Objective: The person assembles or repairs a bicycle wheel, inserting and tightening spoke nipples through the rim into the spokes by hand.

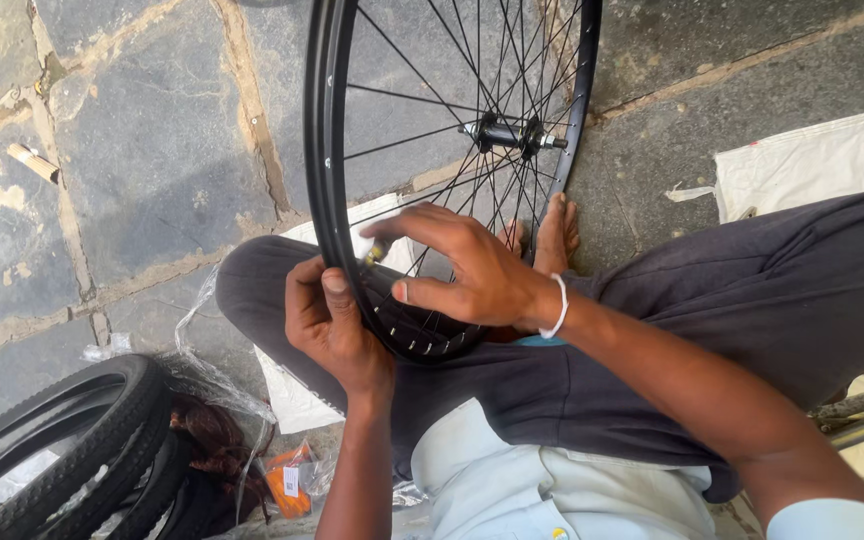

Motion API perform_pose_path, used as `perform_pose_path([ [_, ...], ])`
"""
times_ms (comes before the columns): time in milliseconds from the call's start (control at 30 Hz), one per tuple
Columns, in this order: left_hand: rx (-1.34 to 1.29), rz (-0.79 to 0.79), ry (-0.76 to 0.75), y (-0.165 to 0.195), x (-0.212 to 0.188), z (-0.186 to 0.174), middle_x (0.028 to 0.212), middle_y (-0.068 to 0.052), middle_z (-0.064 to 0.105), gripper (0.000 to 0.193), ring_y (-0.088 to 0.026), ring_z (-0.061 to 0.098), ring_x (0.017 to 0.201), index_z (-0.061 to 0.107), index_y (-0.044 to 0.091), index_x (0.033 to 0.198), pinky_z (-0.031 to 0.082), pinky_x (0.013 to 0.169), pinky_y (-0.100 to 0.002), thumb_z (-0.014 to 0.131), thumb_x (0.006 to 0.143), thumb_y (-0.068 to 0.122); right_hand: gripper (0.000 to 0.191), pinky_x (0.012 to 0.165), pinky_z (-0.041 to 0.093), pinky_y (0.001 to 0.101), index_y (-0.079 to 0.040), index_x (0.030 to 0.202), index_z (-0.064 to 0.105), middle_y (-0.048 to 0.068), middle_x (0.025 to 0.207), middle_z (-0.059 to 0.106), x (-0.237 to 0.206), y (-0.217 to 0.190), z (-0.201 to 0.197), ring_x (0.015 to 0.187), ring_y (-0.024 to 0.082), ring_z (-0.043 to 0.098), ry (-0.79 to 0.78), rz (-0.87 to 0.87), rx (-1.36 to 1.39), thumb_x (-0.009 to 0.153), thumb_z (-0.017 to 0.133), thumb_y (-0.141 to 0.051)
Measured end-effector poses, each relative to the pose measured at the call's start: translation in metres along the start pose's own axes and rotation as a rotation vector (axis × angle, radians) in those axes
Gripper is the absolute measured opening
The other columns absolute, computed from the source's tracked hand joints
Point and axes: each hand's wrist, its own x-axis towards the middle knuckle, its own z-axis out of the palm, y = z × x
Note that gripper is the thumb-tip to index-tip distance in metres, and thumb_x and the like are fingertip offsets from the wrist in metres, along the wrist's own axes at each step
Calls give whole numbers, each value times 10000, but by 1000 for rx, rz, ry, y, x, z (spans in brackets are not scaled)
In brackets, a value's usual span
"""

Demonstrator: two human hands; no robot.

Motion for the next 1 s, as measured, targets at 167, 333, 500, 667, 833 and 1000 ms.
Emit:
perform_pose_path([
  [167, -66, -3, -23, -3, 1, -2, 892, -14, 610, 306, -64, 559, 791, 633, 4, 1002, 462, 739, -204, 704, 1063, 295, 565, 1041, 501, 411, 21, 1391, 593, 167, 1226, 727, 32, 6, -17, 1144, 268, 672, -363, 44, 208, 873, 694, -182],
  [333, -132, 3, -43, -5, 0, -3, 918, -29, 629, 283, -79, 580, 820, 637, -9, 992, 479, 772, -217, 720, 1049, 256, 522, 1014, 535, 381, 16, 1382, 574, 136, 1206, 728, 44, 8, -20, 1121, 225, 698, -471, 163, 210, 916, 673, -196],
  [500, -146, 20, -84, -6, 8, -4, 928, -24, 613, 280, -68, 553, 819, 655, -21, 990, 447, 750, -204, 729, 1056, 242, 442, 964, 509, 428, 47, 1243, 634, 183, 1086, 729, 25, 4, 0, 1084, 324, 675, -150, -28, -160, 842, 750, -96],
  [667, -64, -45, -52, 1, 3, 2, 881, -11, 635, 310, -61, 576, 775, 677, -18, 1036, 458, 707, -198, 704, 1043, 291, 249, 994, 570, 457, 1, 1078, 607, 175, 1083, 706, 13, 14, 29, 1095, 319, 696, 242, -317, -422, 872, 747, -9],
  [833, -37, -98, -27, 7, 3, 1, 801, -2, 632, 344, -51, 528, 696, 690, -21, 936, 417, 630, -199, 694, 1053, 303, 302, 962, 568, 507, 33, 1109, 602, 254, 1174, 660, -1, 3, 60, 1100, 430, 685, 535, -350, -512, 815, 666, 34],
  [1000, -59, -35, -167, 7, 15, -7, 905, -14, 632, 322, -59, 542, 773, 711, -36, 1036, 433, 682, -213, 664, 1055, 283, 290, 1000, 614, 438, 36, 1303, 584, 301, 1334, 647, -8, -2, 52, 1234, 420, 692, 445, -367, -499, 1016, 617, 12],
])
